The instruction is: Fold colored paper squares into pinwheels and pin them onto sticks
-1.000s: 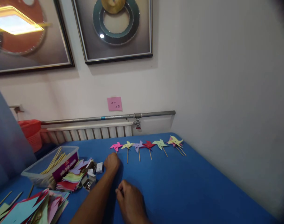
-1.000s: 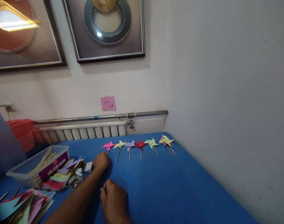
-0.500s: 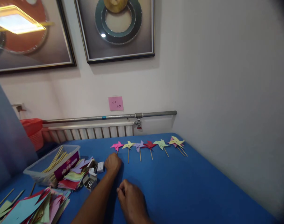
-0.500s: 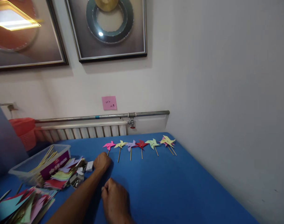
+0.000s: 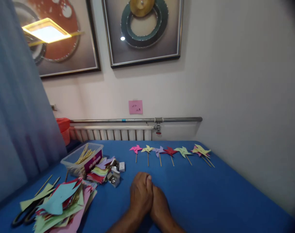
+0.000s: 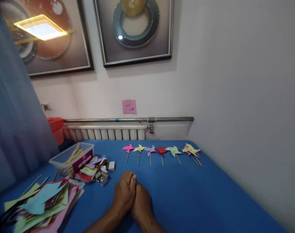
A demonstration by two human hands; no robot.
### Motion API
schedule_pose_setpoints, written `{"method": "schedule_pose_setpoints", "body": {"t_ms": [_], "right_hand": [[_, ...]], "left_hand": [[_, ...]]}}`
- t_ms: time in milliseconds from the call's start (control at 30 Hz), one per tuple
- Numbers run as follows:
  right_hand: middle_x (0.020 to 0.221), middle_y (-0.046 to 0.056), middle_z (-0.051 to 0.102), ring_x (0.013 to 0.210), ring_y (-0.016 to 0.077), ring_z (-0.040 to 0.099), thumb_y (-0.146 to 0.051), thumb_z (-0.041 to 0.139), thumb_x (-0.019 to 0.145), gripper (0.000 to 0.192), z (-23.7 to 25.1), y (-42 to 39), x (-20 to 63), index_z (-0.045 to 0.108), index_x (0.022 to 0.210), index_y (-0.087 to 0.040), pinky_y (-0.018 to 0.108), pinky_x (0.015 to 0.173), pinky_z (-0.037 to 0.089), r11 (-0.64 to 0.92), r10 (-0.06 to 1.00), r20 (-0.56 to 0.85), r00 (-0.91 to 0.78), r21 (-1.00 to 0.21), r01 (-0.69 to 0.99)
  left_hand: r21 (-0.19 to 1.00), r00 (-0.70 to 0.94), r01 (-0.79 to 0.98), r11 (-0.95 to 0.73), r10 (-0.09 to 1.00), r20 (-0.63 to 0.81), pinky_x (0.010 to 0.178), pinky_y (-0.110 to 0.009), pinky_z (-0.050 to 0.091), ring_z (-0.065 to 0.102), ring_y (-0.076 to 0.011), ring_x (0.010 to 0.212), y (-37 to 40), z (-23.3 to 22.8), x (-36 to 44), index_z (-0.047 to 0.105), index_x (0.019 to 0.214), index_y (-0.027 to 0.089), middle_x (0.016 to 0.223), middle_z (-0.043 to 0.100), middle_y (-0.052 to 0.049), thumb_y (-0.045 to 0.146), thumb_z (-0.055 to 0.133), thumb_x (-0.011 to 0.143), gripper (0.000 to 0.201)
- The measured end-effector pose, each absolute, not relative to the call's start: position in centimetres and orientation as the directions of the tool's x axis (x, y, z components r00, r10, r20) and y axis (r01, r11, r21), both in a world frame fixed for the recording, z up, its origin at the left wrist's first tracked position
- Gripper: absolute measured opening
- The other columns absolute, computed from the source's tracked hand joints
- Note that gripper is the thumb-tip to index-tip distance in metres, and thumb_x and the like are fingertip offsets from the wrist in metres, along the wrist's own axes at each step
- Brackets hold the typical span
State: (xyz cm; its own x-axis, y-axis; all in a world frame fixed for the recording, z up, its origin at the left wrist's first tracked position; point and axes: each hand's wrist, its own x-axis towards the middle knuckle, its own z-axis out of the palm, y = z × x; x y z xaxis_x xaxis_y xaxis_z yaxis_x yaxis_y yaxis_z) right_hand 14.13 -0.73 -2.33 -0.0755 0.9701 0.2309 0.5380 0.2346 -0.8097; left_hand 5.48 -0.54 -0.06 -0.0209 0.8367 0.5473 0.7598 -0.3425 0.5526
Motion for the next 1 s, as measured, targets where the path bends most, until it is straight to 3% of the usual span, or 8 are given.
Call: {"method": "schedule_pose_setpoints", "body": {"t_ms": [200, 533, 767, 900, 1000], "right_hand": [[0.094, 0.015, 0.081, 0.084, 0.0284, 0.073, -0.063, 0.022, 0.098, 0.069, -2.2, -0.7, 14.4, 0.075, 0.102, -0.019, 0.035, 0.076, 0.053, 0.244, 0.969, 0.238, -0.069, -0.869, 0.43], [0.087, 0.011, 0.078, 0.077, 0.0258, 0.07, -0.058, 0.043, 0.089, 0.043, -1.5, -0.6, 15.0, 0.067, 0.088, -0.022, 0.034, 0.07, 0.052, 0.26, 0.964, 0.261, -0.046, -0.898, 0.354], [0.096, 0.013, 0.079, 0.087, 0.0277, 0.073, -0.05, 0.051, 0.082, 0.039, -2.3, 0.7, 15.7, 0.067, 0.1, -0.019, 0.036, 0.076, 0.057, 0.212, 0.969, 0.239, 0.069, -0.938, 0.275], [0.097, 0.013, 0.079, 0.087, 0.0278, 0.074, -0.05, 0.051, 0.081, 0.038, -2.8, 1.2, 16.0, 0.065, 0.101, -0.02, 0.037, 0.076, 0.057, 0.187, 0.97, 0.214, 0.113, -0.959, 0.211], [0.096, 0.012, 0.078, 0.089, 0.028, 0.074, -0.052, 0.049, 0.082, 0.039, -3.1, 1.3, 16.0, 0.066, 0.099, -0.021, 0.039, 0.079, 0.057, 0.198, 0.961, 0.239, 0.14, -0.945, 0.259]], "left_hand": [[0.537, -0.042, 0.747, -0.392, 0.778, 0.627, 0.081, -0.034, 0.045, 0.062, -0.0209, 0.085, -0.9, 0.0, 5.4, 0.065, 0.089, 0.02, 0.086, 0.067, -0.006, 0.021, 0.043, 0.099, 0.024], [0.475, 0.032, 0.818, -0.323, 0.851, 0.523, 0.078, -0.033, 0.044, 0.062, -0.0211, 0.085, -0.3, 0.1, 3.9, 0.067, 0.087, 0.019, 0.088, 0.069, -0.008, 0.021, 0.044, 0.099, 0.026], [0.424, 0.044, 0.85, -0.313, 0.844, 0.535, 0.079, -0.035, 0.044, 0.062, -0.0243, 0.09, -0.8, 0.0, 5.3, 0.071, 0.094, 0.017, 0.095, 0.07, -0.011, 0.015, 0.05, 0.093, 0.021], [0.517, 0.029, 0.797, -0.311, 0.876, 0.482, 0.082, -0.036, 0.046, 0.063, -0.0252, 0.092, -1.3, 0.0, 6.1, 0.072, 0.1, 0.016, 0.099, 0.071, -0.012, 0.014, 0.05, 0.094, 0.023], [0.698, -0.077, 0.682, -0.219, 0.927, 0.366, 0.084, -0.034, 0.047, 0.064, -0.023, 0.094, -2.2, 0.6, 6.3, 0.071, 0.098, 0.016, 0.102, 0.071, -0.011, 0.013, 0.048, 0.093, 0.023]]}}
